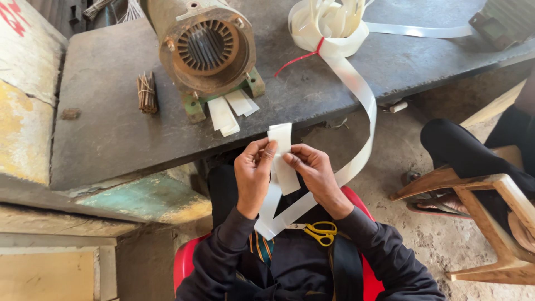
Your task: The person sits on a red chair and repeatedly measures, folds, and cuts a white plastic tape into small rectangular pieces using yellow-handled scissors. The cut pieces are placed on a metal workbench next to a motor component.
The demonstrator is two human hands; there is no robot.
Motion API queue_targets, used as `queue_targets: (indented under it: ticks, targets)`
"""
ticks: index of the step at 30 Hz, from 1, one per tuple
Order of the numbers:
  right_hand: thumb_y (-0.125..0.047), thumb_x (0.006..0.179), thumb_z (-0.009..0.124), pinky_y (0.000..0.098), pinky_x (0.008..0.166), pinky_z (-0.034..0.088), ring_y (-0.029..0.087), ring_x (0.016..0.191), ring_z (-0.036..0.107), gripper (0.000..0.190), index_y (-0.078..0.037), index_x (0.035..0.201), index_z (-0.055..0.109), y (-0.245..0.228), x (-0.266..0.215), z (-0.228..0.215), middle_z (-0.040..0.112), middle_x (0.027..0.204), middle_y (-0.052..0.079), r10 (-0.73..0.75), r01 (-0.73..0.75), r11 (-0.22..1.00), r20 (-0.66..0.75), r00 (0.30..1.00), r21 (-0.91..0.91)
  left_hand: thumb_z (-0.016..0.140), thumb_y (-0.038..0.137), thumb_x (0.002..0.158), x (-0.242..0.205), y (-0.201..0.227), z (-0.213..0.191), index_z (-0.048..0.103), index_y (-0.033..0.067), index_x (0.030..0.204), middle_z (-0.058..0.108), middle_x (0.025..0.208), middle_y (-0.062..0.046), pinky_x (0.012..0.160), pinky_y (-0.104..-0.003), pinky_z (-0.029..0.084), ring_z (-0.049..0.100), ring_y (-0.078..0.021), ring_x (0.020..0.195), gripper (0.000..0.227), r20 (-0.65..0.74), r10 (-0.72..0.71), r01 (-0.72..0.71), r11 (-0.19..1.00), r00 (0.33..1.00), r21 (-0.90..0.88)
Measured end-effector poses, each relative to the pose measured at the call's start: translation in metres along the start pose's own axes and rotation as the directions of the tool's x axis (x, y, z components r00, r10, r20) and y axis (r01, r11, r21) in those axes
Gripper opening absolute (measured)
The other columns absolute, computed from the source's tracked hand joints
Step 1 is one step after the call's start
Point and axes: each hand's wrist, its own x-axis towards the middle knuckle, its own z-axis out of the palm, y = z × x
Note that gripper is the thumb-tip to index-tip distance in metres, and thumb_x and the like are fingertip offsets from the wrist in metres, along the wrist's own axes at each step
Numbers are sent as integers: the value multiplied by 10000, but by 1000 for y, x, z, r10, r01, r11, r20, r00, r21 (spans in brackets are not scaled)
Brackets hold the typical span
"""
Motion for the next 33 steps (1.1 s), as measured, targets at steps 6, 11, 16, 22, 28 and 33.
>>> queue_targets:
  ticks: [6, 11, 16, 22, 28, 33]
  targets:
    - [-119, 1018, 662, 235, 749, 554, 64, 839, 657, 246, 64, 1170, 725, 4, -1, 7, 740, 962, 39, 13, -14, 999, -28, 1000, -40, 737, 233, 1005, -1, 7, -7, 778, -10, 1059, 682, 872, 7, 616, -190, 453, 553, -13, 716, 253, 2, 163, -160, 967, 987, 198]
    - [-121, 975, 676, 252, 756, 571, 83, 857, 680, 316, 54, 1237, 661, 3, -6, 9, 748, 986, 47, 8, -2, 998, 111, 994, -59, 717, 227, 999, -7, 5, -9, 736, -4, 1050, 704, 865, 9, 627, -185, 463, 566, -6, 737, 237, -14, 120, -120, 992, 993, 31]
    - [-152, 1020, 649, 249, 750, 564, 84, 867, 663, 326, 52, 1274, 651, -5, -14, 20, 726, 978, 40, -28, 37, 996, 121, 992, -77, 690, 214, 1021, -15, 1, -7, 725, 9, 1044, 672, 853, 29, 634, -173, 442, 544, 7, 748, 210, -47, 133, -135, 989, 990, -58]
    - [-157, 1028, 633, 277, 788, 601, 108, 875, 694, 274, 52, 1203, 658, -21, -18, 19, 727, 1013, 55, -137, 136, 991, -14, 991, -5, 706, 188, 1016, -24, 2, -7, 725, 6, 984, 622, 852, 40, 626, -185, 411, 504, -3, 736, 186, -41, 175, -174, 984, 984, 30]
    - [-168, 1025, 648, 302, 778, 618, 124, 854, 711, 254, 52, 1147, 671, -22, -16, 15, 733, 981, 73, -93, 95, 989, -22, 995, 113, 700, 154, 1020, -32, 5, -5, 723, 1, 987, 616, 856, 24, 677, -206, 435, 525, -28, 772, 158, -14, 213, -212, 974, 977, 79]
    - [-161, 1026, 663, 269, 769, 580, 95, 844, 678, 231, 43, 1131, 691, -19, -16, 12, 727, 972, 49, -100, 105, 988, -53, 994, 109, 713, 163, 1009, -33, 16, -4, 739, 10, 1031, 643, 856, 17, 691, -217, 454, 543, -40, 764, 157, 27, 242, -243, 951, 970, 191]
